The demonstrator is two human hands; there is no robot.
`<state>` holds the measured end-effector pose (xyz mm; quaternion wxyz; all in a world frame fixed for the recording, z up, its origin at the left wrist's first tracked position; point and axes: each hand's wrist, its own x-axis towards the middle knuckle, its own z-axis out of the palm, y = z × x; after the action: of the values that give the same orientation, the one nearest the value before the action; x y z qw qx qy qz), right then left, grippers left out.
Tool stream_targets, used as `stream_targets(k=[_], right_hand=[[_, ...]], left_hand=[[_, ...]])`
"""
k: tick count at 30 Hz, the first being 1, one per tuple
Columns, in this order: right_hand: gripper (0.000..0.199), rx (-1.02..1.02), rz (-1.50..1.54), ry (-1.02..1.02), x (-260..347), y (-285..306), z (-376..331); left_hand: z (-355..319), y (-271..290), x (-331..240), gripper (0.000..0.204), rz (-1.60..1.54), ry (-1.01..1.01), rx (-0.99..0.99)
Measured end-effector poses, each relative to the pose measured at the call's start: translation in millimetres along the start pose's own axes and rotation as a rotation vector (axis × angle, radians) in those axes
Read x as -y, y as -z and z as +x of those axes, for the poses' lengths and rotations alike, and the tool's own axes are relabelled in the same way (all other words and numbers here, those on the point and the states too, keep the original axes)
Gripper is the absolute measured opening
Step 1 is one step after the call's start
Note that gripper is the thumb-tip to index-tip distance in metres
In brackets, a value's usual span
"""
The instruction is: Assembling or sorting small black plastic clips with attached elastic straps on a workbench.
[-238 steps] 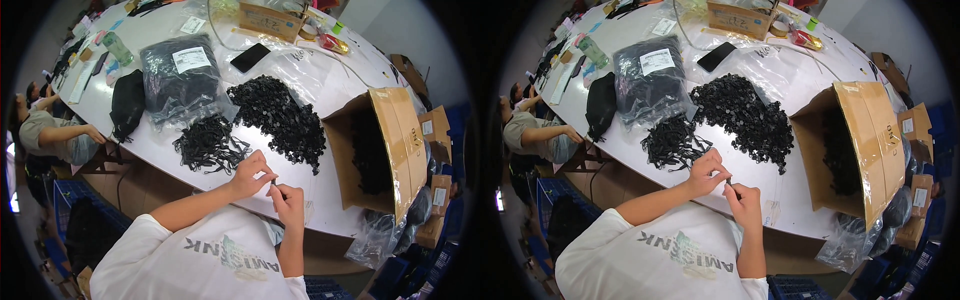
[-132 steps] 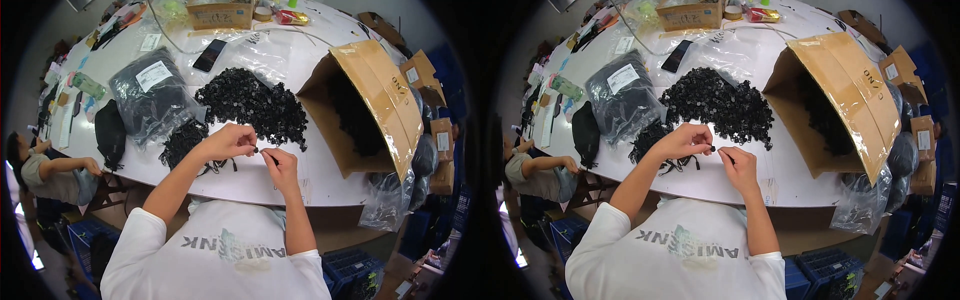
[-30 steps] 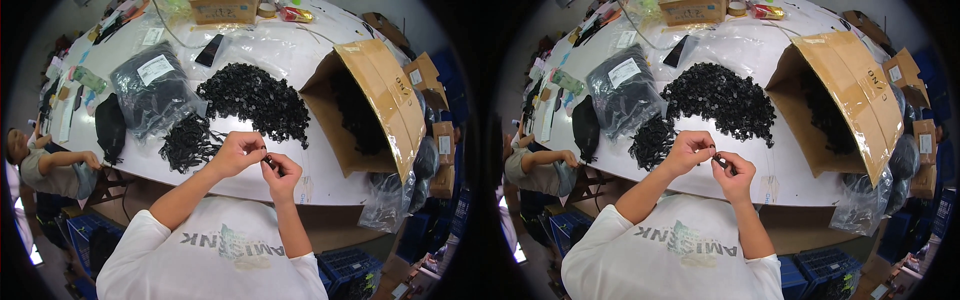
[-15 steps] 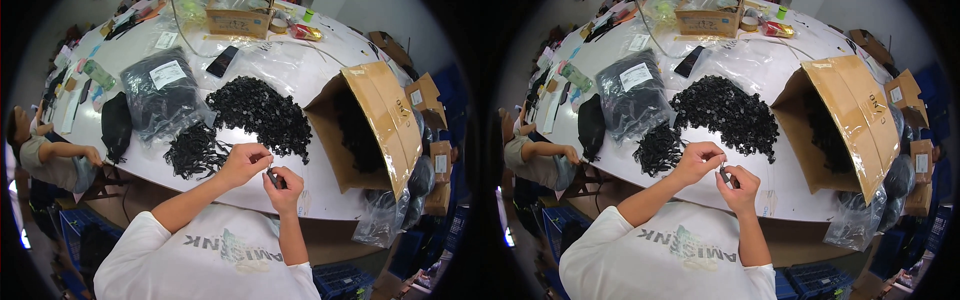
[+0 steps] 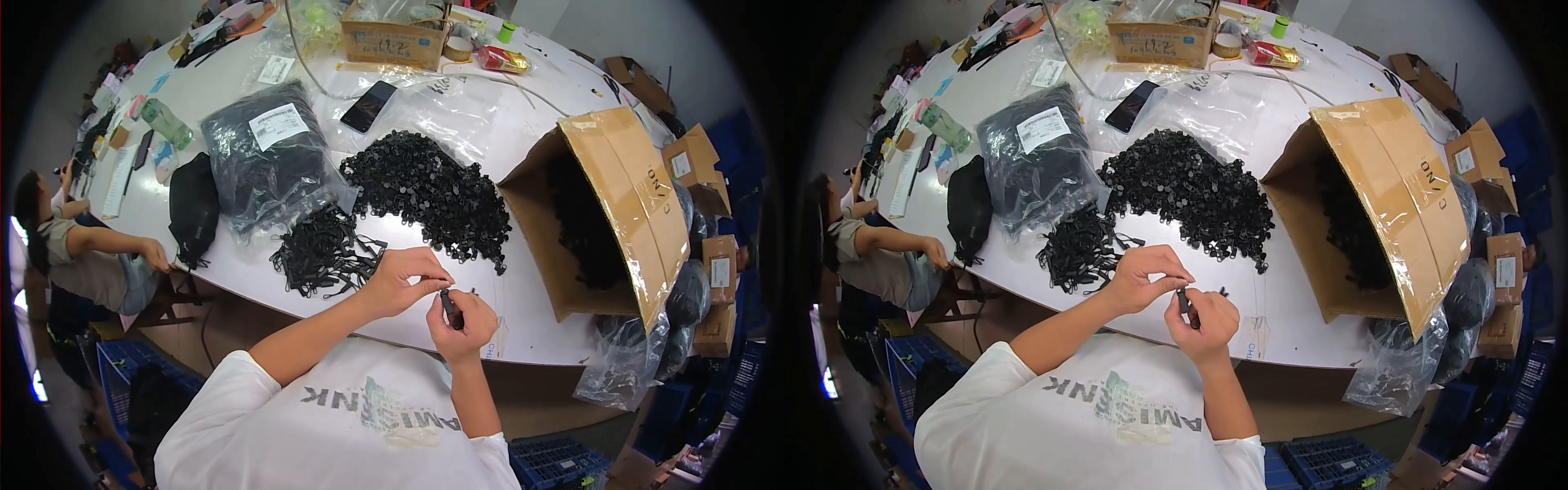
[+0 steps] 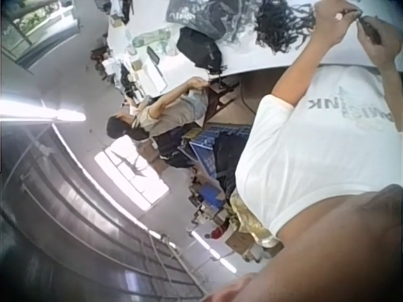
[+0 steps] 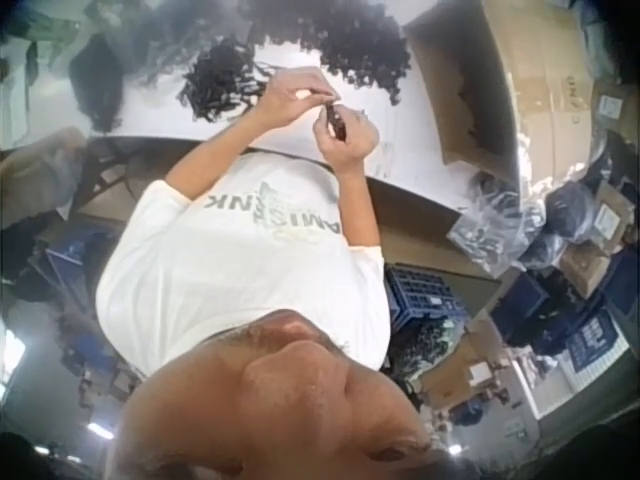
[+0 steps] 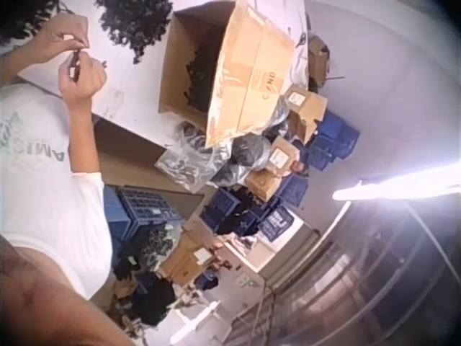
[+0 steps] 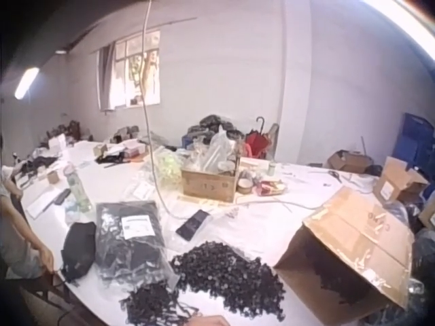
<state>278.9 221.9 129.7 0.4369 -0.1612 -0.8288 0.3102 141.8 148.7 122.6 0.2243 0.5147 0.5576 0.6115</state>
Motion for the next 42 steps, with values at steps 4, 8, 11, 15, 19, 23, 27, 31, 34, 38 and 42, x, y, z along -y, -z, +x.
stream_targets(k=[4,8,11,15,19,23,27,31,34,38,42], right_hand=[[0.009,0.068,-0.160,-0.045,3.4,-1.2,0.2],[0.007,0.260,-0.169,-0.227,4.1,4.8,-2.5],[0.008,0.354,-0.190,-0.252,2.4,8.1,-4.6],[0.007,0.421,-0.244,-0.259,-2.1,10.3,-7.1],[0.008,0.402,-0.269,-0.216,-3.4,9.4,-11.0],[0.008,0.383,-0.228,-0.263,-1.1,12.3,-12.8],[0.008,0.386,-0.215,-0.272,-1.9,17.8,-21.2],[0.008,0.401,-0.241,-0.272,-5.6,22.5,-27.5],[0.008,0.393,-0.276,-0.246,-9.4,22.3,-28.5],[0.009,0.403,-0.320,-0.296,-9.5,23.9,-27.1],[0.010,0.356,-0.313,-0.314,-13.8,22.9,-28.1]], left_hand=[[0.8,11.9,11.9,0.024,0.444,-0.245,0.150],[-3.7,17.8,14.2,0.022,0.549,-0.248,0.287],[-7.2,16.3,16.4,0.022,0.556,-0.198,0.358],[-6.8,5.0,15.7,0.013,0.457,-0.175,0.296],[-6.9,-0.4,10.1,0.015,0.428,-0.075,0.270],[-7.4,7.5,10.6,0.018,0.399,-0.045,0.301],[-1.9,6.7,1.4,0.007,0.429,-0.009,0.397],[-3.9,-4.7,1.8,0.010,0.399,0.016,0.456],[-6.0,-13.1,1.6,0.013,0.340,0.043,0.426],[-9.7,-16.6,4.8,0.016,0.312,0.033,0.356],[-12.2,-16.5,7.6,0.015,0.296,0.006,0.310]])
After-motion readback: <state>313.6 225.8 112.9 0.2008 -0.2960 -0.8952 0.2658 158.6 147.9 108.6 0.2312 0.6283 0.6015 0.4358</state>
